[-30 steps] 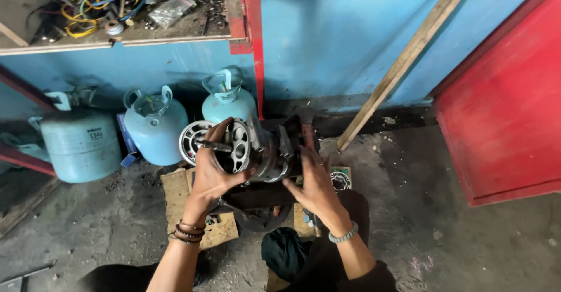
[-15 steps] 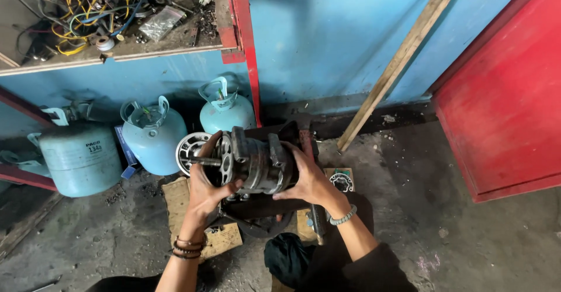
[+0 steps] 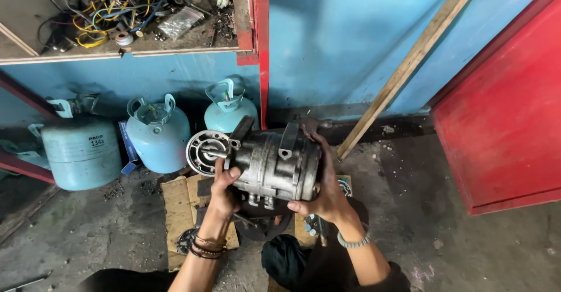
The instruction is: Disassembling and reassembling an automotive AC compressor on a workshop floor
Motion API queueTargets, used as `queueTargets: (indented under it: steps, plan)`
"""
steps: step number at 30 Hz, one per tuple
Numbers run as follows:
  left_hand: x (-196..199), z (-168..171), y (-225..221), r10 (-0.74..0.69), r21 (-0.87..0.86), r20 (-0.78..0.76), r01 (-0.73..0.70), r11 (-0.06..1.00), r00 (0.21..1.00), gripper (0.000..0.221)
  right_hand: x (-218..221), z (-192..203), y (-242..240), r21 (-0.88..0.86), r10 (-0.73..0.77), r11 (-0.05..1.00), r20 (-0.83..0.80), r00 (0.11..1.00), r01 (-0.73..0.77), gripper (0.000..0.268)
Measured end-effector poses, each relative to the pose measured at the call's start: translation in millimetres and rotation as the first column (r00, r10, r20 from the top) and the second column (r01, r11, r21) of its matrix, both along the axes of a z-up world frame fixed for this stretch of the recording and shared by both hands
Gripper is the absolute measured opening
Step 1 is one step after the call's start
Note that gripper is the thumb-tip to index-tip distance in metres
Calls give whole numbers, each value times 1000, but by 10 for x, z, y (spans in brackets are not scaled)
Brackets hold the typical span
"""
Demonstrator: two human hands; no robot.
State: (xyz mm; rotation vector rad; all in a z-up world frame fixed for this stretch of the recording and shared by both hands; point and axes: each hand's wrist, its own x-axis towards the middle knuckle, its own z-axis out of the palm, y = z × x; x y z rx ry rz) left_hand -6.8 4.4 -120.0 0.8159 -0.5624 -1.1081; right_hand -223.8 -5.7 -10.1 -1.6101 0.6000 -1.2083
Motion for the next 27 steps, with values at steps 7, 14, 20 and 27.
queueTargets:
  steps: [7,14,20,27]
  plan:
    - [-296,635,105,-236,194,-103,252,948,966,108,-98,484,231,-88,-80,994,-176,981,65,119]
    - [-614,942,152,-144,221,-368,237,946,918,86,-95,857,144,-188,-130,980,-336,933,69,107]
    - [-864,1014,115,-101,194,-426,200,960,899,86,-178,977,-46,-146,-168,984,-567,806,103,112]
    - [-918,1237,9,-39,309,-651,312,898,758,123,42,1230,-238,27,-114,965,-851,512,261,120]
